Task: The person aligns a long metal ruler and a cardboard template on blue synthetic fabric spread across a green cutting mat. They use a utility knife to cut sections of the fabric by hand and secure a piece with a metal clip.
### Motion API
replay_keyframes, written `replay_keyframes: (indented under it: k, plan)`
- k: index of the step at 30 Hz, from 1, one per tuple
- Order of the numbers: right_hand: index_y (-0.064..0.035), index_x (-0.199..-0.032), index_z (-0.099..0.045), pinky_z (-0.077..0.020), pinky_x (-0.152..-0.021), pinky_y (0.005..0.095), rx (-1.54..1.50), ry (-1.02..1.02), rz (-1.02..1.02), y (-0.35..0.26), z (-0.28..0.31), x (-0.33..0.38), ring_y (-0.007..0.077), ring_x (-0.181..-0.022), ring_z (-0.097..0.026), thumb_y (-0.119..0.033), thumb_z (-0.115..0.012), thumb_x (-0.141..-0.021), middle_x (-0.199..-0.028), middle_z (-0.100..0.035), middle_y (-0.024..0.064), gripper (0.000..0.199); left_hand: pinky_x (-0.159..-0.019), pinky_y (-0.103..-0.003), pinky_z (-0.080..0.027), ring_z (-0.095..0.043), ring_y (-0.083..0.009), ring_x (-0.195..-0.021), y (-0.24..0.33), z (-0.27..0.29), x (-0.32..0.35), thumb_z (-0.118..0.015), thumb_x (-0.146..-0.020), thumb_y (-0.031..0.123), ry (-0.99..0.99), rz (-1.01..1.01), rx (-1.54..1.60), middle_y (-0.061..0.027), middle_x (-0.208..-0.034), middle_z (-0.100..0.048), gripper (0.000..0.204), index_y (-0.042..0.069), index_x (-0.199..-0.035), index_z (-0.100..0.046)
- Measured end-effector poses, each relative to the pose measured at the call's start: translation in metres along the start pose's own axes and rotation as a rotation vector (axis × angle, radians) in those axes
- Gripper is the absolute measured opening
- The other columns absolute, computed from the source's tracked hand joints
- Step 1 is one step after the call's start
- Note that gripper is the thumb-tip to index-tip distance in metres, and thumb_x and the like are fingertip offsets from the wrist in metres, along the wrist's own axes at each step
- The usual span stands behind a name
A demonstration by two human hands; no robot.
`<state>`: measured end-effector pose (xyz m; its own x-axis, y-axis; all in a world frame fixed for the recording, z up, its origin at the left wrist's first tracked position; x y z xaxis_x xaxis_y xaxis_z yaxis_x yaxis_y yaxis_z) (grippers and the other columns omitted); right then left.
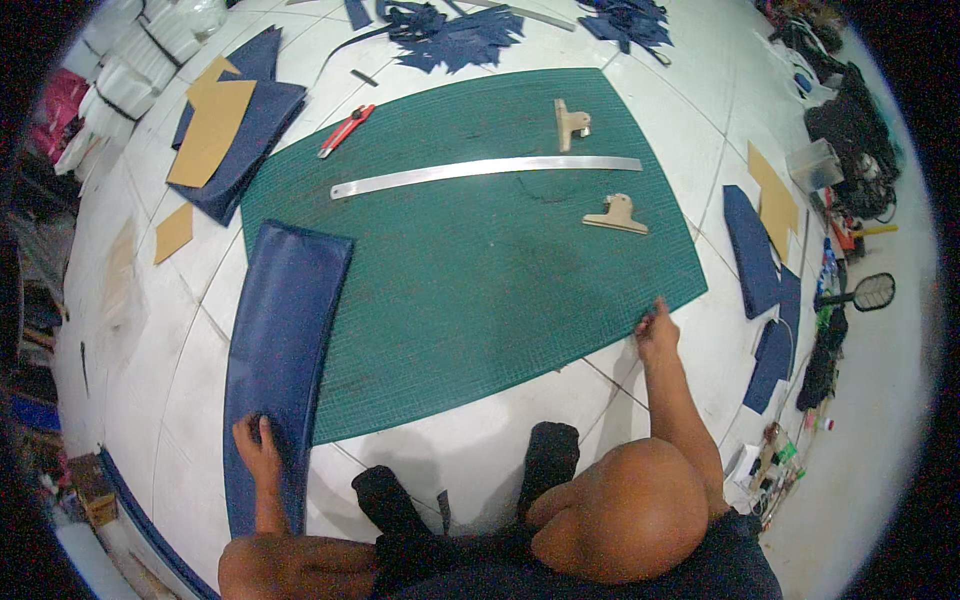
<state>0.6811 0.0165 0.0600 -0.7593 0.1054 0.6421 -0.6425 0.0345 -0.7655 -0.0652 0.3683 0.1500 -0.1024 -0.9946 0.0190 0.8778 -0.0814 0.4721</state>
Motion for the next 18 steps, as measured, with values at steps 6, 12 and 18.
replay_keyframes:
  k: [6, 12, 18]
  plan:
    - [-0.0103, -0.133, -0.058, -0.0487, -0.074, 0.0464, 0.469, -0.03, 0.073, -0.011, -0.026, -0.027, 0.0269, -0.095, -0.055, -0.04, -0.075, -0.088, -0.117, -0.058, 0.0144, 0.056, -0.102, -0.046, -0.043, -0.055, -0.0391, -0.116, -0.062, 0.043, -0.022, -0.064, -0.096, 0.025, 0.195, 0.1, -0.158, -0.0229, -0.121, -0.056, 0.038, -0.004, -0.121, -0.06]
    - [-0.0148, -0.123, -0.06, -0.0492, -0.081, 0.044, 0.276, 0.025, -0.113, -0.013, 0.023, -0.055, 0.0225, -0.085, -0.053, -0.038, -0.074, -0.089, -0.103, -0.057, 0.0102, 0.044, -0.107, -0.044, -0.042, -0.052, -0.0387, -0.123, -0.127, 0.054, -0.008, -0.063, -0.096, 0.024, 0.085, 0.203, -0.2, -0.0248, -0.129, -0.056, 0.044, -0.004, -0.13, -0.059]
    - [-0.016, -0.104, -0.06, -0.0511, -0.072, 0.0406, 0.103, -0.165, -0.161, 0.001, 0.02, -0.063, 0.0166, -0.063, -0.057, -0.037, -0.068, -0.094, -0.085, -0.062, 0.0039, 0.025, -0.099, -0.044, -0.045, -0.057, -0.0354, -0.109, -0.15, 0.047, -0.019, -0.064, -0.096, 0.022, -0.013, 0.229, -0.201, -0.021, -0.116, -0.059, 0.034, -0.001, -0.122, -0.063]
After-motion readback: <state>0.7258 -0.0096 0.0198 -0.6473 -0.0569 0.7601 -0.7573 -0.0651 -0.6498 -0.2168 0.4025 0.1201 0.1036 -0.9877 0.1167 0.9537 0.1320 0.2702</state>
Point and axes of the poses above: each hand's wrist, its own x-axis away from the middle knuckle, its own z-axis out of the back of the hand, y = z × x, the point moved 7 cm from there along -x, towards the middle knuckle
